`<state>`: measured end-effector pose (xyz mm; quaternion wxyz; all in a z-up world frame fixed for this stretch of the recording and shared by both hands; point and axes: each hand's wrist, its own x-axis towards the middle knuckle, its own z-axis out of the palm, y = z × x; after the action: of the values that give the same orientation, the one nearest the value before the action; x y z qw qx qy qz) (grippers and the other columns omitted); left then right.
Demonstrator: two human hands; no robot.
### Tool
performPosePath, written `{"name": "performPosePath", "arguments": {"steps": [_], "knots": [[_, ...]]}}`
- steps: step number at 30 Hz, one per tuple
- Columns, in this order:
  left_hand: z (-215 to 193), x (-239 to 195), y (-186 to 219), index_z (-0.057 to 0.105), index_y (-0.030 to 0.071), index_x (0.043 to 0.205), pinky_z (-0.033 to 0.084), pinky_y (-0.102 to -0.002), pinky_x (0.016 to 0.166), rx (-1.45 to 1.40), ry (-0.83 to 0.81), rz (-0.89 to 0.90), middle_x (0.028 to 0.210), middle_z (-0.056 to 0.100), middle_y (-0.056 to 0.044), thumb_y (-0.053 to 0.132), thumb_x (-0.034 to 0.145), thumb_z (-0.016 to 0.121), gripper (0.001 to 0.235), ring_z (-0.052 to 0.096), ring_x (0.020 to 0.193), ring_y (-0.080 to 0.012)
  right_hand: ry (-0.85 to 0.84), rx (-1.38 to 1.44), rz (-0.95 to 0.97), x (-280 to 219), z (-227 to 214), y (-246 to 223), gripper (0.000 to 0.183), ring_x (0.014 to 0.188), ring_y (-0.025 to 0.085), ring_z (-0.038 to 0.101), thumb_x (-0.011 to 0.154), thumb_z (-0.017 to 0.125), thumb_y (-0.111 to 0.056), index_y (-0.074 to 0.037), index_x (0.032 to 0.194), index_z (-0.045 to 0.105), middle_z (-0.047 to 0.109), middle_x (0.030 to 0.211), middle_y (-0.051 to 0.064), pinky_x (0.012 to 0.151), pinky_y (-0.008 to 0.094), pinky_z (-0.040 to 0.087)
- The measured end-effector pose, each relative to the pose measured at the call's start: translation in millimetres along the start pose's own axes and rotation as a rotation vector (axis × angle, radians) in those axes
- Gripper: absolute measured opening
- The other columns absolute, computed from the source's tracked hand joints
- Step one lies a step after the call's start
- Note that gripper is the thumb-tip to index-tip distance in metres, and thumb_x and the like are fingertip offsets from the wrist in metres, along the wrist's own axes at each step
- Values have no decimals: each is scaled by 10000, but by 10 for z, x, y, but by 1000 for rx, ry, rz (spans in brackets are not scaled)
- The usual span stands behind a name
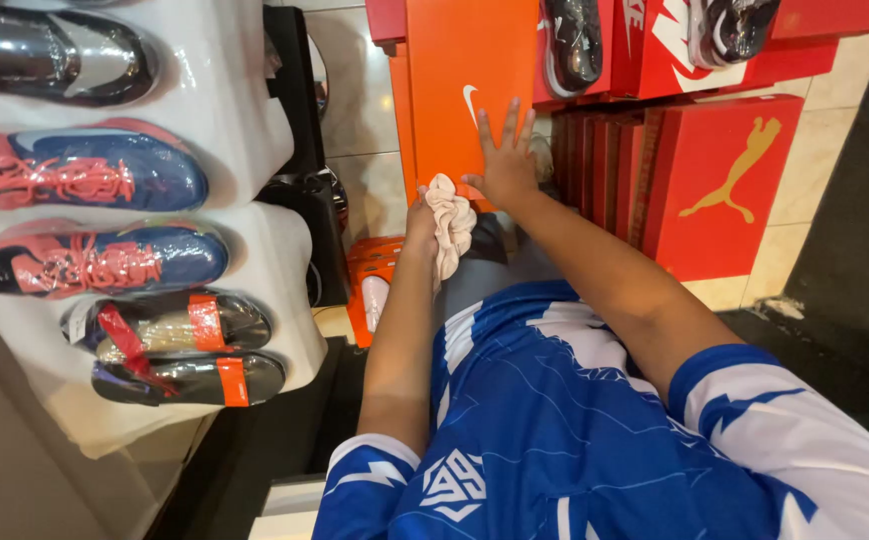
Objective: Cleaning and organizing shoeboxes using a cloth
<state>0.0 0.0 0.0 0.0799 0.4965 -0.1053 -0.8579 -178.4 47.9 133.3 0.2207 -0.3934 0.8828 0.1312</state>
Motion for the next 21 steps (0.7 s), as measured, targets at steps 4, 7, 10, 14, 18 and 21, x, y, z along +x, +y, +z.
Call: {"name": "performPosePath", "arguments": {"steps": [4,7,10,14,18,21], "knots": [[122,4,9,607,49,987,345,-246,373,-71,-66,-49,682,593,-68,331,1120,407,370,449,460,-106,31,57,-73,62,-192,88,1158,1448,602,-170,894,787,-557,-182,1703,47,-199,1630,304,937,670,479],[385,-378,56,628,56,1039,618,-273,678,25,191,92,802,720,-85,511,1048,553,461,705,717,-131,-303,24,15,440,-387,316,977,1537,508,9,896,725,-553,-295,1671,190,-51,1687,238,1063,776,359],[846,-908,281,544,233,716,303,-169,227,-845,-523,-394,478,369,74,721,896,611,525,342,298,-36,-104,76,-58,1279,-510,745,605,1186,336,665,920,582,-679,-373,1442,547,683,1308,26,813,626,511],[695,-178,-449,436,278,628,257,-248,172,-1157,-1150,-362,377,379,63,640,921,614,498,338,238,-106,100,161,-332,1901,-1189,878,859,1384,461,434,901,816,-481,-96,1560,423,413,1540,228,1088,587,413],[772,120,-810,441,258,659,218,-205,233,-581,-440,-30,432,323,91,614,986,481,485,251,267,-73,-224,46,-455,2382,-1058,1145,894,1279,484,559,801,830,-539,-107,1515,507,600,1407,250,1075,587,424],[999,-121,-923,568,30,1341,642,-317,734,-337,245,258,971,730,-145,328,1055,582,413,735,816,-202,-366,-131,-543,2525,-1142,1122,739,1182,501,621,763,869,-491,-18,1294,666,691,1227,311,995,590,480]]}}
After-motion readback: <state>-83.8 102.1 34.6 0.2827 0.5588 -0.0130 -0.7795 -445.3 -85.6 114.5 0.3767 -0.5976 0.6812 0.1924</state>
